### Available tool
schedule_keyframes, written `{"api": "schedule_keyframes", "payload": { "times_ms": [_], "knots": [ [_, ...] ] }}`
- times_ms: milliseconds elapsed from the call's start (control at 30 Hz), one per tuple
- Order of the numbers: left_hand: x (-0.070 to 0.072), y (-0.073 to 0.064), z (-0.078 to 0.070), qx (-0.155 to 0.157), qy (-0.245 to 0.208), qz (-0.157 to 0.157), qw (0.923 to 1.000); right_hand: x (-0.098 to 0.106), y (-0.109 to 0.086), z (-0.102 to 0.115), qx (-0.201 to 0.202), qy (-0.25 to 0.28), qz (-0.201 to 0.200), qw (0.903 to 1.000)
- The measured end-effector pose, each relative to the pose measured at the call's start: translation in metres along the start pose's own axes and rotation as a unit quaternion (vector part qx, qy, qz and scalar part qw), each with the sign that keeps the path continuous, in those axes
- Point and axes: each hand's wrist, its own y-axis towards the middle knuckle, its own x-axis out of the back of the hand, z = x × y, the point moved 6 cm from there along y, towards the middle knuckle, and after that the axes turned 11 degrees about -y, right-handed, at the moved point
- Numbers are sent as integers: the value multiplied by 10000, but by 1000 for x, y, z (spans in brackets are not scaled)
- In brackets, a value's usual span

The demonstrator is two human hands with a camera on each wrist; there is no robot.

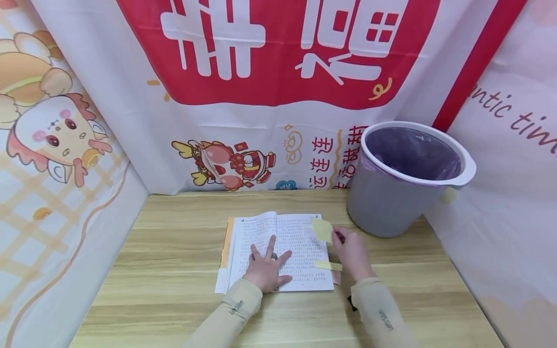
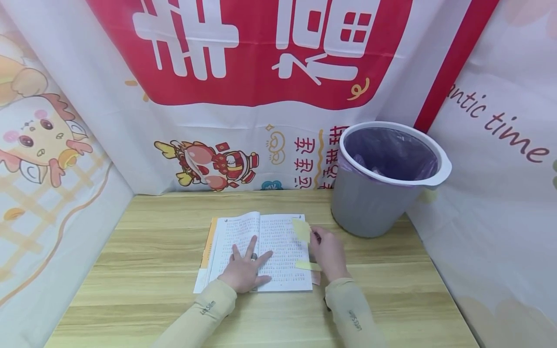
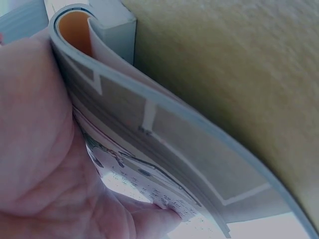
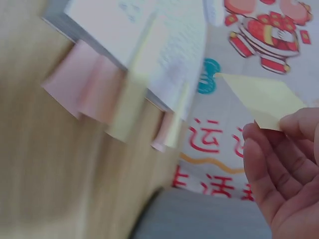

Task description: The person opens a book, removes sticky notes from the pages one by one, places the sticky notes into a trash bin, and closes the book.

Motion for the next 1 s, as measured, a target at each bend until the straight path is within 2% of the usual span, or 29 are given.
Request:
{"api": "schedule_keyframes", "payload": {
  "times_ms": [100, 233, 433, 567, 667, 767, 833, 900, 1000],
  "knots": [
    [0, 0, 0, 5, 31, 14, 10000, 20, 0, 8, 436, 123, -466, 9979],
    [1, 1, 0, -7, 38, 5, 10000, 49, -1, 21, 969, 18, -1185, 9882],
    [6, 0, 0, -27, -75, -43, 10000, 97, -2, 41, 1532, -136, -2010, 9674],
    [7, 1, 0, -16, -188, -41, 9998, 131, -2, 54, 1783, -4, -2399, 9543],
    [7, 1, 0, -12, -242, -27, 9997, 158, 0, 62, 1999, 149, -2784, 9393],
    [7, 1, 0, -3, -264, -25, 9996, 185, 5, 67, 2060, 272, -3107, 9275],
    [7, 2, 0, 2, -262, -24, 9997, 202, 12, 67, 2010, 270, -3242, 9240],
    [7, 2, 0, -4, -243, -30, 9997, 218, 19, 65, 1870, 244, -3323, 9241],
    [6, 2, 0, -31, -175, -40, 9998, 237, 32, 57, 1537, 33, -3296, 9315]
  ]
}}
